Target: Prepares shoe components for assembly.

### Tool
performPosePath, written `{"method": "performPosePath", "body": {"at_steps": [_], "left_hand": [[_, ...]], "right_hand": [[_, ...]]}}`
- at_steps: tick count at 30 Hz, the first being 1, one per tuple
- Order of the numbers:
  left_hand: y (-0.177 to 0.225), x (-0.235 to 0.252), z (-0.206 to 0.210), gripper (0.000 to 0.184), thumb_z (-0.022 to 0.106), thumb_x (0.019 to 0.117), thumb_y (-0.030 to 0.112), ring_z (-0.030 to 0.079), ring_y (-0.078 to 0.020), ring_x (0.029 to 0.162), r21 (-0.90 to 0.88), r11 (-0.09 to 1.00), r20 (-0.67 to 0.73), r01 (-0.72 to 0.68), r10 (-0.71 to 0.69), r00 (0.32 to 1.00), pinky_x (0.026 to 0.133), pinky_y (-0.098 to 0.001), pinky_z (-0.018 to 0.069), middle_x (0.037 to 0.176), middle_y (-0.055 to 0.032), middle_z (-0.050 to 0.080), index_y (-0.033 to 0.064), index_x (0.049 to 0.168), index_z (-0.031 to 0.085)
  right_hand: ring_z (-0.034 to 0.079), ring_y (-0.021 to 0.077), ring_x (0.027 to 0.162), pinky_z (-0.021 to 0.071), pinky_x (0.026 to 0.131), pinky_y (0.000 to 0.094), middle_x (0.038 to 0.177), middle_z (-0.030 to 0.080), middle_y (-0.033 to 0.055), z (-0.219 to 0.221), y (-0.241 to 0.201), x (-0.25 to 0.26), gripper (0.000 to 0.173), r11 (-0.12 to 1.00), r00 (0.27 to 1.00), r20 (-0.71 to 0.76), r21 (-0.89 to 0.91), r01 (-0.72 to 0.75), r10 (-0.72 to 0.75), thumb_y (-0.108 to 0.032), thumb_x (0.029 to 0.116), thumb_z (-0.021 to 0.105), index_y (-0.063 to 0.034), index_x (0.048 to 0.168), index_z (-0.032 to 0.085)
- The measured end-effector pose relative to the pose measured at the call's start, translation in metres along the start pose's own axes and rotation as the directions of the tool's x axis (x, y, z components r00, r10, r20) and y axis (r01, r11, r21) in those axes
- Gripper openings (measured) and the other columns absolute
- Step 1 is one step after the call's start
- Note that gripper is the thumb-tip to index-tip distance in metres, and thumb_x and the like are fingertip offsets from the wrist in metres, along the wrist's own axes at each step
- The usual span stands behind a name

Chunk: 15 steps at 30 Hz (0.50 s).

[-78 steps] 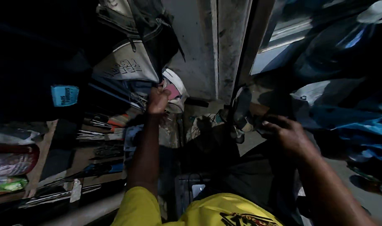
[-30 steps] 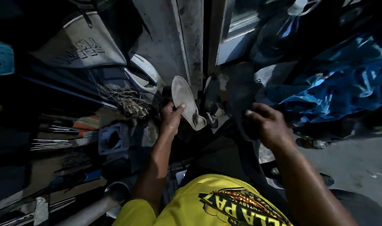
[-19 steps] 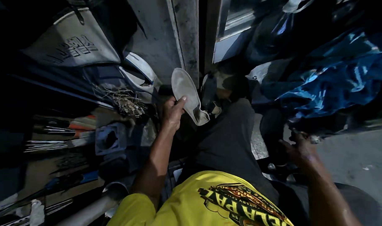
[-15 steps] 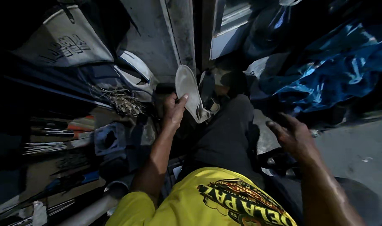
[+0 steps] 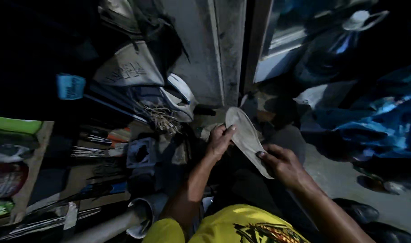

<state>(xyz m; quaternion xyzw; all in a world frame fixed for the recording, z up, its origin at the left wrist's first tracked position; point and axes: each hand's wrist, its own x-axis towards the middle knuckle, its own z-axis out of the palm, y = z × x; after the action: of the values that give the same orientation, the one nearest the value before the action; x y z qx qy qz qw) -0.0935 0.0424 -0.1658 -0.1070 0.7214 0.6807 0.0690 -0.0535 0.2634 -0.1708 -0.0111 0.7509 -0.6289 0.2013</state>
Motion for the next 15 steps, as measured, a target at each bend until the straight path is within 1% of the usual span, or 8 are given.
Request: {"method": "performPosePath", "body": {"at_steps": [1, 3, 4, 6, 9, 11, 13, 15], "left_hand": [[0.008, 0.006, -0.013, 0.029, 0.055, 0.1067, 0.024, 0.070, -0.0210, 0.091, 0.166, 0.982, -0.009, -0.087, 0.090, 0.996, 0.082, -0.0402, 0.0602, 0.108, -0.0135, 0.071, 0.0004, 0.120, 0.067], [0.032, 0.022, -0.045, 0.034, 0.054, 0.1068, 0.023, 0.067, -0.0251, 0.111, 0.568, 0.805, -0.048, -0.172, 0.241, 0.969, 0.097, -0.0449, 0.0550, 0.127, -0.0146, 0.066, 0.0052, 0.134, 0.064], [0.040, 0.035, -0.062, 0.033, 0.055, 0.1053, 0.021, 0.066, -0.0281, 0.114, 0.728, 0.665, -0.082, -0.165, 0.323, 0.943, 0.100, -0.0473, 0.0537, 0.126, -0.0163, 0.066, 0.0047, 0.131, 0.067], [0.049, 0.063, -0.098, 0.030, 0.053, 0.1012, 0.012, 0.063, -0.0355, 0.117, 0.919, 0.385, -0.070, -0.091, 0.384, 0.921, 0.102, -0.0525, 0.0512, 0.123, -0.0201, 0.066, 0.0029, 0.125, 0.069], [0.055, 0.095, -0.139, 0.026, 0.058, 0.0959, 0.006, 0.060, -0.0411, 0.121, 0.997, 0.065, 0.015, -0.034, 0.272, 0.962, 0.106, -0.0577, 0.0446, 0.123, -0.0236, 0.064, -0.0028, 0.119, 0.068], [0.062, 0.105, -0.148, 0.025, 0.061, 0.0932, 0.002, 0.060, -0.0433, 0.118, 0.997, -0.070, 0.027, -0.014, 0.187, 0.982, 0.103, -0.0599, 0.0439, 0.123, -0.0253, 0.064, -0.0064, 0.116, 0.068], [0.070, 0.113, -0.146, 0.025, 0.060, 0.0956, 0.004, 0.060, -0.0459, 0.117, 0.981, -0.175, -0.067, 0.077, 0.062, 0.996, 0.101, -0.0611, 0.0456, 0.129, -0.0282, 0.060, -0.0092, 0.117, 0.066], [0.074, 0.124, -0.144, 0.027, 0.063, 0.0958, 0.009, 0.062, -0.0473, 0.113, 0.954, -0.252, -0.179, 0.162, -0.047, 0.983, 0.092, -0.0618, 0.0509, 0.131, -0.0304, 0.057, -0.0104, 0.115, 0.065]], "right_hand": [[0.058, 0.0080, 0.056, 0.0511, 0.049, 0.0253, 0.078, 0.065, 0.0010, -0.005, 0.000, 0.000, 0.019, 0.999, 1.000, -0.013, -0.037, -0.005, 0.004, -0.018, 0.1016, 0.056, -0.0052, 0.110, 0.068], [0.062, 0.0081, 0.060, 0.0543, 0.053, 0.0266, 0.080, 0.067, 0.0011, -0.017, 0.003, 0.000, 0.019, 0.995, 0.999, -0.049, -0.096, -0.008, 0.004, -0.019, 0.1008, 0.057, -0.0056, 0.109, 0.068], [0.063, 0.0074, 0.063, 0.0555, 0.056, 0.0265, 0.081, 0.067, 0.0006, -0.021, 0.005, 0.000, 0.019, 0.992, 0.997, -0.076, -0.122, -0.010, 0.000, -0.019, 0.1003, 0.057, -0.0060, 0.108, 0.068], [0.064, 0.0068, 0.066, 0.0558, 0.059, 0.0265, 0.082, 0.067, 0.0005, -0.027, 0.008, 0.000, 0.018, 0.989, 0.993, -0.117, -0.145, -0.021, 0.004, -0.020, 0.0999, 0.058, -0.0059, 0.105, 0.067], [0.065, 0.0088, 0.069, 0.0566, 0.063, 0.0285, 0.084, 0.067, 0.0026, -0.027, 0.012, 0.004, 0.018, 0.987, 0.990, -0.137, -0.157, -0.042, 0.021, -0.019, 0.1007, 0.057, -0.0043, 0.105, 0.067], [0.067, 0.0100, 0.072, 0.0582, 0.066, 0.0303, 0.086, 0.069, 0.0039, -0.025, 0.013, 0.008, 0.020, 0.984, 0.992, -0.126, -0.173, -0.049, 0.027, -0.019, 0.1006, 0.057, -0.0035, 0.107, 0.067], [0.067, 0.0088, 0.073, 0.0581, 0.067, 0.0294, 0.087, 0.069, 0.0029, -0.023, 0.014, 0.009, 0.020, 0.979, 0.992, -0.119, -0.195, -0.053, 0.030, -0.020, 0.1001, 0.057, -0.0042, 0.108, 0.067], [0.067, 0.0109, 0.075, 0.0583, 0.069, 0.0322, 0.088, 0.069, 0.0044, -0.023, 0.017, 0.010, 0.020, 0.974, 0.993, -0.116, -0.223, -0.050, 0.024, -0.019, 0.0997, 0.057, -0.0039, 0.108, 0.068]]}}
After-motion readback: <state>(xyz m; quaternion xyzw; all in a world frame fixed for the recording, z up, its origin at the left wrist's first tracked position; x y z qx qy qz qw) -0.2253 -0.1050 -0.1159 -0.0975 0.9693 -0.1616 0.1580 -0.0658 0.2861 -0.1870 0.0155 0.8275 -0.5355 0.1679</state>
